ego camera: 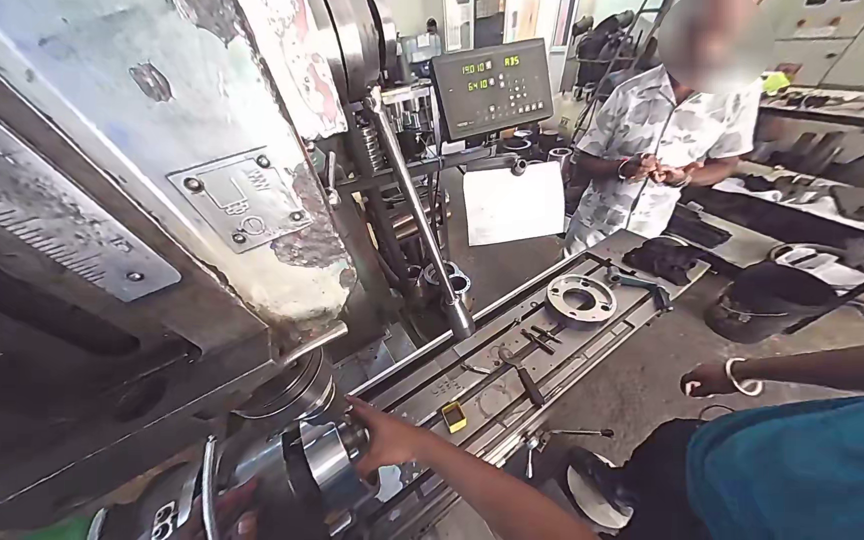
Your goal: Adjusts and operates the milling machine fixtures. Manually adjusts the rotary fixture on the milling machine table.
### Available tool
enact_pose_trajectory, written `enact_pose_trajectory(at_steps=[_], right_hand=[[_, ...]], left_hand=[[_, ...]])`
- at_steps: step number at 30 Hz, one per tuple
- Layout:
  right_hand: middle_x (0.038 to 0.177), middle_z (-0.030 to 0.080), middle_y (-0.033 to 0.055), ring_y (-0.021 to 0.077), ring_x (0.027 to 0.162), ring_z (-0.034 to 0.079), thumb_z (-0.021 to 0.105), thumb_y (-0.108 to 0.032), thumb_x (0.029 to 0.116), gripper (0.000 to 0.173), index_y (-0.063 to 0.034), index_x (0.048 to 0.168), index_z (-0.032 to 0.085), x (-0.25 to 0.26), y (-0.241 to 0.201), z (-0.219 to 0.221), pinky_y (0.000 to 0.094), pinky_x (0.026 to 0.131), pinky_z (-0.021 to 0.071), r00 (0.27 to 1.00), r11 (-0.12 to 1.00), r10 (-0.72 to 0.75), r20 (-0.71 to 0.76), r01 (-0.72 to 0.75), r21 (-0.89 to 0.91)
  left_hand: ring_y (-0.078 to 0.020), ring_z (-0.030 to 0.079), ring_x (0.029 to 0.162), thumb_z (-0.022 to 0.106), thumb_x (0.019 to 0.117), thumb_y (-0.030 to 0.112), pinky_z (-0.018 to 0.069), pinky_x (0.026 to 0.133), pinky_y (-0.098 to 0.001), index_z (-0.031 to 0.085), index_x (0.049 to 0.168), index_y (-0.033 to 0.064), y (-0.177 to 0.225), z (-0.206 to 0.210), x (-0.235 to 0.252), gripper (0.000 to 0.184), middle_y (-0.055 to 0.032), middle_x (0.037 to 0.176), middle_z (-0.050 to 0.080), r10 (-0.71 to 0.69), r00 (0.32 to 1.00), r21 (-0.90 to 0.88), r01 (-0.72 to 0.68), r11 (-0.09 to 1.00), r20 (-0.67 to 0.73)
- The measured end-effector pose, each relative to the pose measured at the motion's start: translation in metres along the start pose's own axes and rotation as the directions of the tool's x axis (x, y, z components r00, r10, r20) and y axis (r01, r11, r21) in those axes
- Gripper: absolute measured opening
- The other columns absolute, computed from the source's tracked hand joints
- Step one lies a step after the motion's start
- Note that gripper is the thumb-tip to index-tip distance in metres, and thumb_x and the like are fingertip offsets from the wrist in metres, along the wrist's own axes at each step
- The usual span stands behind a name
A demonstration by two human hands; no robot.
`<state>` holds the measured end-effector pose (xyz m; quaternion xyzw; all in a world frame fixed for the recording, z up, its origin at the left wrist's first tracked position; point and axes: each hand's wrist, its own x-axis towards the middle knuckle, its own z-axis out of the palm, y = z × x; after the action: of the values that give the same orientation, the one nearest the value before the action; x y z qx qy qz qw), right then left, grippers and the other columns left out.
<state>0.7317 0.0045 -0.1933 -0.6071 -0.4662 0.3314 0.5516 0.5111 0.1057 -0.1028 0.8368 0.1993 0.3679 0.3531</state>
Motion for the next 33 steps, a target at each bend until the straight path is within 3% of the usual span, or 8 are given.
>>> enact_pose_trajectory(at_steps=[4,7,10,14,20,26,30,33], right_hand=[[0.159,0.032,0.0308,0.0357,0.14,0.046,0.088,0.003,0.0645,0.109,0.0046,0.156,0.03,-0.004,-0.004,-0.004,0.0448,0.115,0.0414,0.999,0.998,-0.022,-0.029,0.024,0.057],[0.156,0.038,0.0283,0.0293,0.136,0.05,0.087,0.002,0.0658,0.112,0.0031,0.159,0.024,-0.007,-0.007,0.001,0.0398,0.113,0.0437,1.0,0.997,0.022,0.002,-0.022,0.072],[0.162,0.031,0.0241,0.0265,0.139,0.048,0.087,-0.003,0.0662,0.108,-0.0004,0.158,0.03,0.0,-0.004,-0.002,0.037,0.114,0.0428,0.999,0.999,0.026,0.03,-0.027,0.033],[0.164,0.028,0.0228,0.0324,0.14,0.046,0.089,-0.016,0.0673,0.1,-0.0062,0.155,0.042,0.005,-0.003,-0.009,0.0448,0.112,0.044,0.997,0.995,0.061,0.045,-0.058,-0.084],[0.153,0.037,0.0261,0.0353,0.125,0.055,0.093,-0.026,0.0682,0.093,-0.0098,0.15,0.051,0.006,-0.012,-0.015,0.0507,0.101,0.0506,0.983,0.963,0.172,0.058,-0.156,-0.222],[0.141,0.049,0.0252,0.0353,0.115,0.06,0.094,-0.022,0.0686,0.101,-0.009,0.155,0.043,0.004,-0.012,-0.014,0.052,0.094,0.0533,0.987,0.972,0.146,0.071,-0.129,-0.195],[0.147,0.046,0.0258,0.0366,0.122,0.057,0.094,-0.029,0.0659,0.112,-0.0091,0.159,0.035,0.007,-0.013,-0.018,0.053,0.1,0.0503,0.984,0.964,0.144,0.108,-0.114,-0.242],[0.15,0.045,0.0248,0.0356,0.126,0.056,0.095,-0.024,0.0648,0.112,-0.0078,0.159,0.037,0.008,-0.01,-0.017,0.0516,0.103,0.0505,0.991,0.981,0.099,0.092,-0.081,-0.179]], left_hand=[[-0.0077,0.063,0.114,0.051,0.1043,0.018,0.0531,0.099,-0.0254,0.032,0.138,-0.0243,0.005,0.004,0.0,0.057,-0.0256,0.124,0.062,-0.012,1.0,0.009,0.012,1.0,-0.025],[-0.0092,0.064,0.115,0.055,0.1028,0.023,0.0537,0.099,-0.0256,0.038,0.14,-0.0177,0.011,0.001,-0.006,0.057,-0.0206,0.125,0.065,-0.064,0.996,0.056,0.067,0.996,-0.065],[-0.0073,0.064,0.114,0.054,0.1011,0.024,0.0538,0.097,-0.0242,0.042,0.14,-0.0115,0.01,0.002,-0.004,0.054,-0.0136,0.126,0.067,-0.109,0.992,0.061,0.114,0.992,-0.069],[-0.0081,0.064,0.116,0.052,0.1017,0.024,0.0537,0.098,-0.0255,0.041,0.138,-0.0106,0.007,0.003,-0.002,0.052,-0.0116,0.127,0.067,-0.114,0.992,0.049,0.117,0.992,-0.061],[-0.011,0.065,0.115,0.051,0.1016,0.021,0.0556,0.098,-0.0268,0.042,0.135,-0.0118,0.006,0.001,-0.001,0.048,-0.0133,0.125,0.067,-0.084,0.996,0.049,0.086,0.995,-0.038],[-0.0116,0.065,0.116,0.053,0.1021,0.02,0.0553,0.098,-0.0281,0.04,0.137,-0.0115,0.005,-0.002,-0.003,0.049,-0.0127,0.126,0.067,-0.089,0.996,0.067,0.09,0.994,-0.026],[-0.0128,0.064,0.119,0.052,0.1019,0.02,0.0542,0.101,-0.0302,0.037,0.139,-0.0094,0.005,-0.001,-0.003,0.05,-0.0122,0.13,0.065,-0.119,0.993,0.061,0.121,0.991,-0.025],[-0.0144,0.064,0.12,0.054,0.1024,0.02,0.0547,0.102,-0.0313,0.034,0.142,-0.0106,0.004,-0.001,-0.003,0.053,-0.0142,0.132,0.063,-0.131,0.991,0.045,0.132,0.99,-0.033]])
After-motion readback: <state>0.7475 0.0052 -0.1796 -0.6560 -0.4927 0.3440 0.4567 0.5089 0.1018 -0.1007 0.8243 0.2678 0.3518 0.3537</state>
